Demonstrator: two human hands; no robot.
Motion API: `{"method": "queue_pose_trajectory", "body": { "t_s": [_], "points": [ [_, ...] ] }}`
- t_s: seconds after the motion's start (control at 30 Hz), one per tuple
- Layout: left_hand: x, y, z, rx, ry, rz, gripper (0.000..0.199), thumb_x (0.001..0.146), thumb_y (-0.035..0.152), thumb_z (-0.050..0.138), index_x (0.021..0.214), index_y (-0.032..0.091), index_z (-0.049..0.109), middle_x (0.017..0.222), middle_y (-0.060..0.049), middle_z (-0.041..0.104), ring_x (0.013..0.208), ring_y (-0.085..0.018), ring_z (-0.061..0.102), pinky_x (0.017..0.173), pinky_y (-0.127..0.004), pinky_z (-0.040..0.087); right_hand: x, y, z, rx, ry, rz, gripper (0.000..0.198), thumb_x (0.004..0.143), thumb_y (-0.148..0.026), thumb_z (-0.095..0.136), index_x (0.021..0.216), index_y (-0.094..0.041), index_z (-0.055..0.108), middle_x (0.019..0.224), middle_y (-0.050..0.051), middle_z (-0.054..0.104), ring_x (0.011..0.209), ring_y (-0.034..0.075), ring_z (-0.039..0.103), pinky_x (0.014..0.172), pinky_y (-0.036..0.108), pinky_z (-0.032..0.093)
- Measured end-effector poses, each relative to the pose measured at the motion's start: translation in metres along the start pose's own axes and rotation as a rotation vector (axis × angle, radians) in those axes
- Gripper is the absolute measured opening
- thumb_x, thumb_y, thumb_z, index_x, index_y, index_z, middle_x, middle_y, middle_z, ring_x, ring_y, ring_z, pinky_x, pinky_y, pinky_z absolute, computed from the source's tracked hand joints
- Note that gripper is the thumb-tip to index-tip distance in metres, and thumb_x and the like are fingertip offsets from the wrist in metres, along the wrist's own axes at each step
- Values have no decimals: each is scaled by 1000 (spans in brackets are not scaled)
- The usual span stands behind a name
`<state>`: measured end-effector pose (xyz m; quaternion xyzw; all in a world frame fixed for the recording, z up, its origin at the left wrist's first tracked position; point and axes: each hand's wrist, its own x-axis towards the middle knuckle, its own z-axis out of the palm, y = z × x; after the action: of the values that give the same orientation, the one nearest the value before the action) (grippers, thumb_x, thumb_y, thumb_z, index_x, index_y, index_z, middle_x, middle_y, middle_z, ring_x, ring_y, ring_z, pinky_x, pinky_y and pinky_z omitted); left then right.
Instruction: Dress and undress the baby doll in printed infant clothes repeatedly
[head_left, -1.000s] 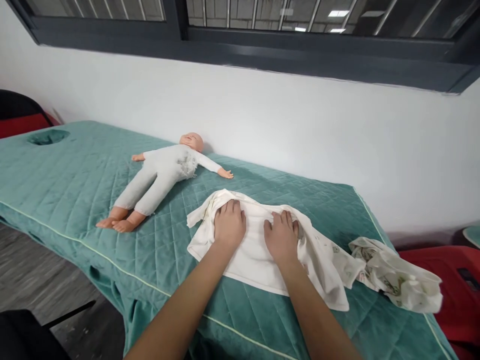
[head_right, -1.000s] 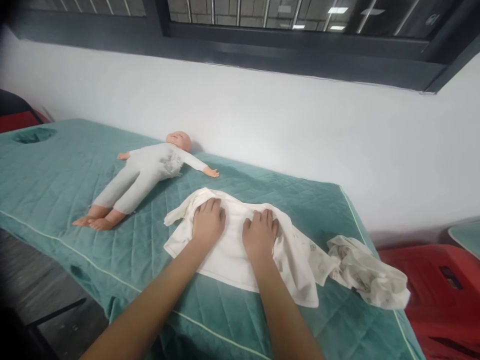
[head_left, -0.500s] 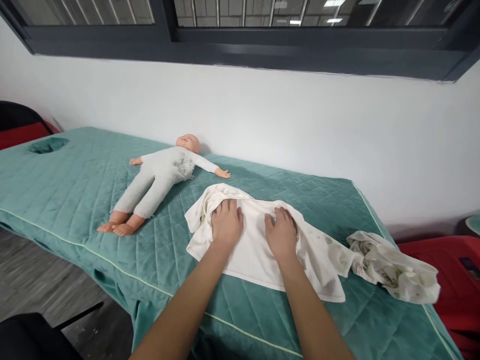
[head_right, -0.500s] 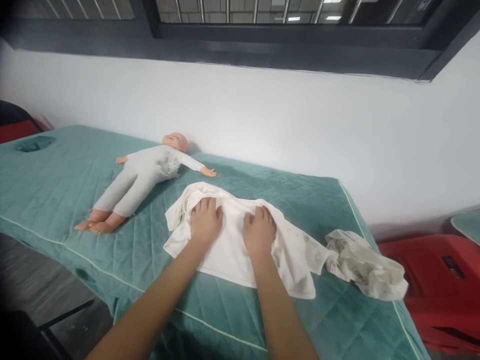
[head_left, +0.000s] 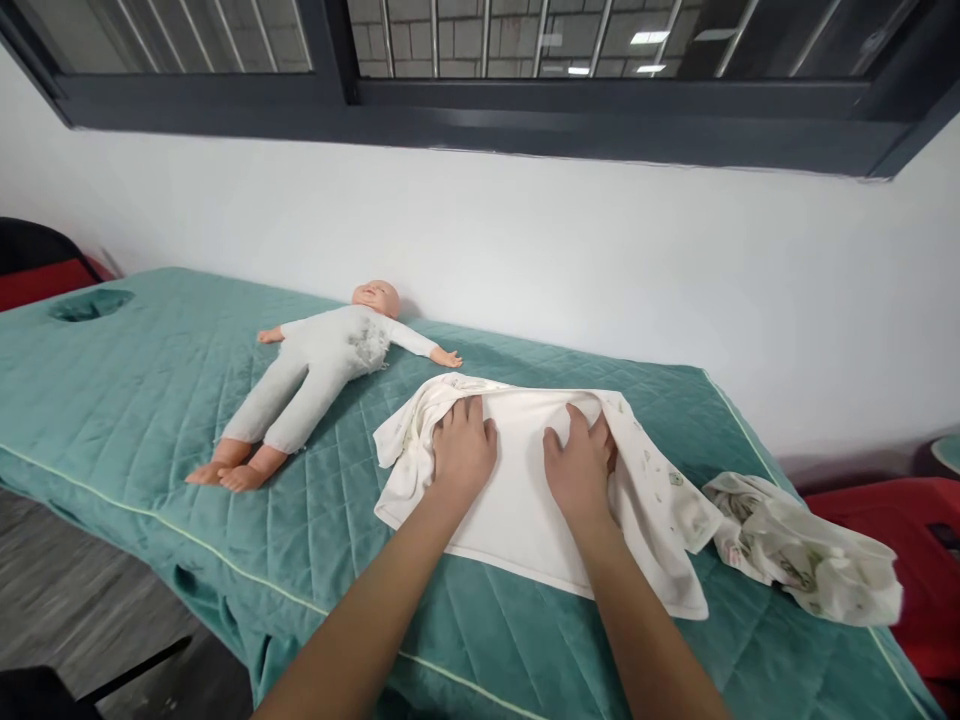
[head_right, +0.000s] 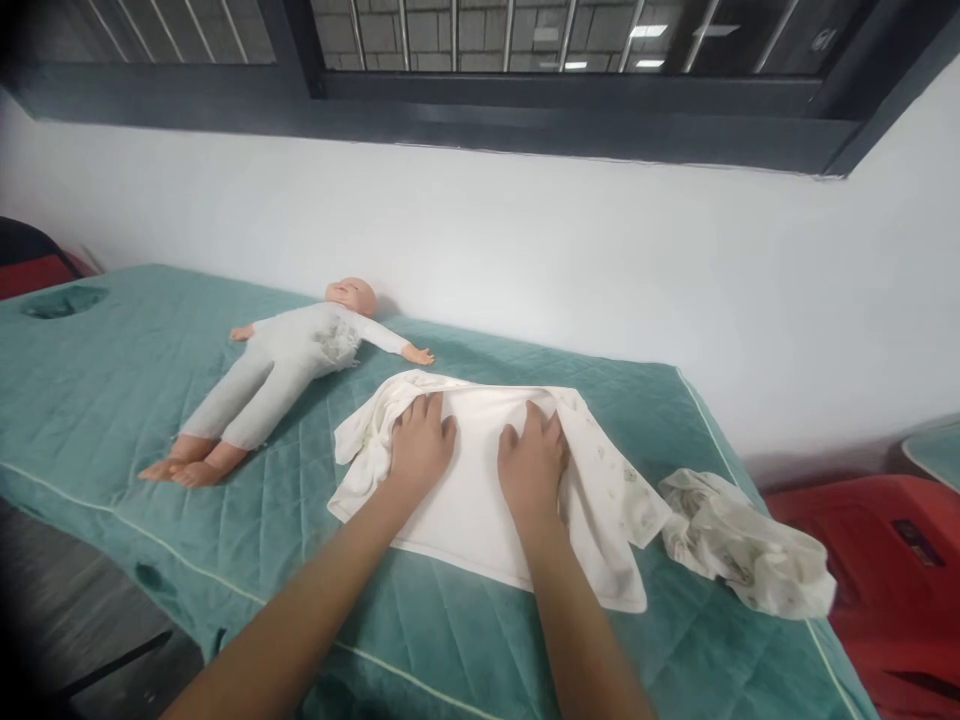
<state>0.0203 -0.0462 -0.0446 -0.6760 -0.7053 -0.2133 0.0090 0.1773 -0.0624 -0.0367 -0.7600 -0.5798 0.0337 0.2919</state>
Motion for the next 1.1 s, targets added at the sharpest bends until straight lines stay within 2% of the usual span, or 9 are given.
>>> {"method": "queue_pose_trajectory", "body": {
  "t_s": [0.17, 0.37, 0.5, 0.6, 0.77, 0.93, 1.1],
  "points": [
    [45, 10, 18, -16, -82, 18, 50, 97, 36, 40, 145, 20, 43, 142, -14, 53, 128, -32, 50, 100, -49, 47, 42, 1, 6, -79, -48, -3, 60, 94, -37, 44, 149, -15, 39, 152, 23, 34, 136, 39, 41, 109, 49, 35],
    [88, 14, 48, -17, -161, 58, 54, 100, 42, 33, 146, 15, 42, 144, -18, 51, 131, -34, 49, 104, -50, 44, 85, 13, 42, -165, -190, 47, 66, 97, -42, 37, 155, -10, 29, 159, 22, 28, 141, 39, 36, 112, 49, 33],
    [95, 12, 57, -33, -178, 76, 58, 100, 45, 30, 147, 13, 41, 144, -21, 51, 132, -36, 49, 106, -49, 43, 89, 19, 52, -168, -237, 47, 74, 97, -49, 33, 156, -4, 25, 161, 23, 24, 144, 39, 34, 114, 48, 33],
    [100, 13, 57, -19, -161, 87, 57, 100, 43, 32, 146, 11, 41, 140, -22, 52, 129, -37, 50, 106, -50, 42, 89, 21, 48, -160, -246, 69, 76, 97, -48, 33, 155, -1, 24, 161, 24, 25, 144, 38, 34, 115, 47, 33],
    [109, 16, 58, -14, -168, 126, 51, 100, 38, 33, 143, 12, 45, 137, -22, 54, 129, -34, 51, 108, -47, 40, 89, 24, 41, -138, -241, 91, 76, 96, -47, 35, 156, -3, 23, 161, 23, 25, 143, 38, 36, 113, 47, 35],
    [111, 15, 60, -25, -223, 79, 53, 100, 39, 29, 143, 13, 46, 139, -22, 54, 129, -34, 53, 107, -46, 42, 89, 22, 46, -177, -245, 59, 70, 98, -46, 32, 154, -3, 29, 157, 25, 34, 140, 38, 41, 112, 46, 36],
    [102, 23, 62, -11, -205, 41, 60, 100, 38, 27, 148, 5, 40, 146, -25, 50, 137, -35, 45, 112, -48, 38, 89, 23, 55, -236, -249, 12, 72, 100, -45, 30, 154, 2, 25, 153, 30, 38, 138, 36, 45, 112, 44, 35]
  ]
}}
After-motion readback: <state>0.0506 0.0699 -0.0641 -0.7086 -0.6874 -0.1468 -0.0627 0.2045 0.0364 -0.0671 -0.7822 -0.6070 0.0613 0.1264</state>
